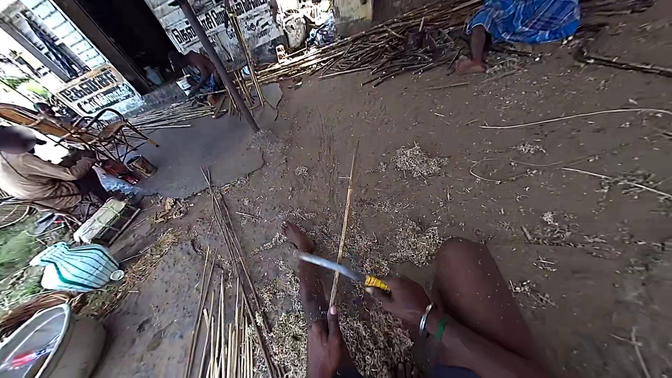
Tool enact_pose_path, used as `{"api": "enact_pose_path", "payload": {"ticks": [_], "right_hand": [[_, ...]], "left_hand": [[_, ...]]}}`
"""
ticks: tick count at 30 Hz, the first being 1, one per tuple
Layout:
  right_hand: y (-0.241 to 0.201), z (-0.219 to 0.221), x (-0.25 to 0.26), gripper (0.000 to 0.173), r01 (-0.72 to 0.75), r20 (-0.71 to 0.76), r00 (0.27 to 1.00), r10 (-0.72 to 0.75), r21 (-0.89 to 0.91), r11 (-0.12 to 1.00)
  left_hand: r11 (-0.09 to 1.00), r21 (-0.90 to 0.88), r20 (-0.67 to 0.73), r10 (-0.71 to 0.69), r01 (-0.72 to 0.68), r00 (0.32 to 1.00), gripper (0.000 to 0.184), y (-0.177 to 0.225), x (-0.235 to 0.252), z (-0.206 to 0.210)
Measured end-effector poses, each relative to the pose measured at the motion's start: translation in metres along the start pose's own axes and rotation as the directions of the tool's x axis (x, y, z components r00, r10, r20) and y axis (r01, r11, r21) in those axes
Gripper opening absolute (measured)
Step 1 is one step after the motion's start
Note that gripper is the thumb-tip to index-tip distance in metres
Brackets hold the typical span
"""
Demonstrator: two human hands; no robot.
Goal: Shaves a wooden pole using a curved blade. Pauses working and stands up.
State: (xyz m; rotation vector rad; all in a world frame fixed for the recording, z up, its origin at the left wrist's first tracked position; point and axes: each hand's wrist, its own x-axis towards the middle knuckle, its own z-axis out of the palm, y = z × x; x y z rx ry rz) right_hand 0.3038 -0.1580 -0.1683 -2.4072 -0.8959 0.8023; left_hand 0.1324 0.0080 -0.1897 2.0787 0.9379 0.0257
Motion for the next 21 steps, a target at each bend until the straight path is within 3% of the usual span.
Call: {"api": "enact_pose_path", "payload": {"ticks": [1, 4, 7, 10, 12, 14, 17, 21], "right_hand": [[0.0, 0.0, 0.002, 0.056, -0.012, -0.001, 1.0, 0.012, 0.025, 1.0], [-0.004, 0.006, -0.005, 0.058, 0.109, 0.109, 0.989, -0.095, -0.134, 0.985], [0.008, -0.002, 0.008, 0.055, -0.054, -0.069, 0.996, 0.061, 0.095, 0.994], [0.005, 0.007, 0.0, 0.059, 0.026, 0.059, 0.998, -0.026, -0.008, 1.0], [0.008, -0.006, 0.004, 0.059, -0.003, 0.026, 1.0, 0.003, 0.003, 1.0], [0.012, -0.007, 0.01, 0.055, -0.014, -0.021, 1.0, 0.017, 0.143, 0.99], [-0.004, 0.0, -0.002, 0.057, 0.092, 0.179, 0.98, -0.084, -0.033, 0.995], [0.003, -0.004, 0.007, 0.055, -0.031, -0.011, 0.999, 0.032, 0.119, 0.992]], "left_hand": [[1.0, 0.014, 0.011, -0.016, 0.016, 1.0, 0.065, -0.001, -0.001, 0.0], [0.994, 0.077, 0.073, -0.078, 0.072, 0.994, 0.067, -0.001, -0.002, -0.003], [0.991, 0.007, 0.149, -0.133, 0.133, 0.98, 0.066, 0.01, -0.002, -0.002], [0.984, -0.057, 0.209, -0.154, 0.169, 0.966, 0.065, 0.006, -0.007, -0.002], [0.979, -0.139, 0.18, -0.122, 0.148, 0.976, 0.064, 0.005, -0.002, 0.0], [0.976, -0.166, 0.121, -0.12, 0.139, 0.985, 0.064, 0.007, -0.004, 0.0], [0.991, -0.08, 0.046, -0.106, 0.11, 0.993, 0.065, 0.011, -0.006, -0.001], [0.992, -0.014, 0.001, -0.123, 0.123, 0.992, 0.067, 0.016, -0.008, 0.002]]}}
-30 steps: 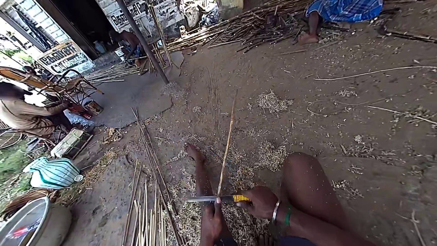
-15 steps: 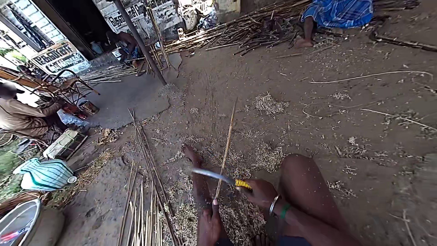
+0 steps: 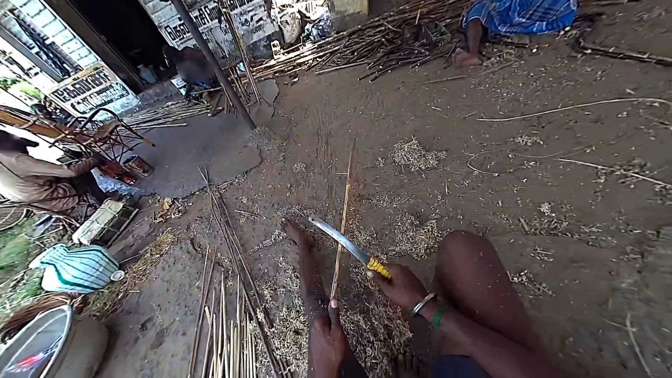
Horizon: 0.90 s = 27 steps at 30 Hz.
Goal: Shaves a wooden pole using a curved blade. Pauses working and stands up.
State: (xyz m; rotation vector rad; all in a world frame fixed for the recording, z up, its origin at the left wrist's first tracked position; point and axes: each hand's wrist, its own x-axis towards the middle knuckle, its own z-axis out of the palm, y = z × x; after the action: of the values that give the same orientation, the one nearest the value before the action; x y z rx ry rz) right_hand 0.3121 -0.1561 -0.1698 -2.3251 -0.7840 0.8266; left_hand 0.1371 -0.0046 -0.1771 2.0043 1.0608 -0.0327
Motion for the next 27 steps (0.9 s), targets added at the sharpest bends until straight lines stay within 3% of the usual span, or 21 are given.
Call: {"api": "enact_pose_path", "payload": {"ticks": [3, 6, 9, 10, 13, 16, 19, 22, 25, 27], "right_hand": [[-0.005, 0.004, -0.01, 0.056, 0.133, 0.122, 0.986, -0.11, -0.199, 0.971], [0.002, -0.002, -0.002, 0.055, 0.023, 0.002, 1.0, -0.023, -0.035, 0.999], [-0.001, 0.007, -0.013, 0.058, 0.137, 0.146, 0.983, -0.11, -0.191, 0.972], [-0.001, 0.004, -0.013, 0.058, 0.132, 0.134, 0.985, -0.107, -0.194, 0.972], [0.004, 0.002, -0.003, 0.056, 0.034, -0.012, 0.999, -0.034, 0.007, 0.999], [0.0, 0.009, -0.013, 0.058, 0.159, 0.101, 0.985, -0.143, -0.171, 0.972], [0.004, -0.001, -0.005, 0.056, 0.044, -0.029, 0.999, -0.044, -0.013, 0.999], [-0.003, 0.006, -0.014, 0.057, 0.163, 0.131, 0.981, -0.142, -0.166, 0.972], [0.004, -0.004, -0.005, 0.056, 0.051, -0.035, 0.998, -0.052, -0.03, 0.998], [0.003, 0.004, -0.011, 0.053, 0.108, 0.028, 0.994, -0.106, -0.07, 0.992]], "left_hand": [[0.999, 0.035, -0.038, 0.028, -0.027, 0.999, 0.062, 0.002, -0.002, 0.002], [1.0, 0.024, -0.023, 0.015, -0.015, 1.0, 0.063, 0.003, -0.001, 0.004], [0.999, 0.0, -0.008, 0.048, -0.048, 0.999, 0.063, -0.001, -0.004, 0.003], [0.998, -0.008, -0.009, 0.064, -0.064, 0.998, 0.063, -0.001, -0.001, 0.003], [0.996, -0.054, 0.008, 0.073, -0.072, 0.997, 0.065, -0.003, 0.002, 0.003], [0.99, -0.1, -0.005, 0.098, -0.098, 0.995, 0.064, -0.006, 0.003, 0.001], [0.988, -0.118, 0.012, 0.097, -0.094, 0.995, 0.064, -0.006, 0.006, -0.001], [0.991, -0.056, 0.012, 0.12, -0.119, 0.993, 0.062, -0.009, 0.003, -0.002], [0.992, -0.06, 0.036, 0.111, -0.109, 0.993, 0.063, -0.004, 0.004, 0.001], [0.987, -0.107, 0.037, 0.121, -0.116, 0.992, 0.06, -0.009, 0.001, 0.004]]}}
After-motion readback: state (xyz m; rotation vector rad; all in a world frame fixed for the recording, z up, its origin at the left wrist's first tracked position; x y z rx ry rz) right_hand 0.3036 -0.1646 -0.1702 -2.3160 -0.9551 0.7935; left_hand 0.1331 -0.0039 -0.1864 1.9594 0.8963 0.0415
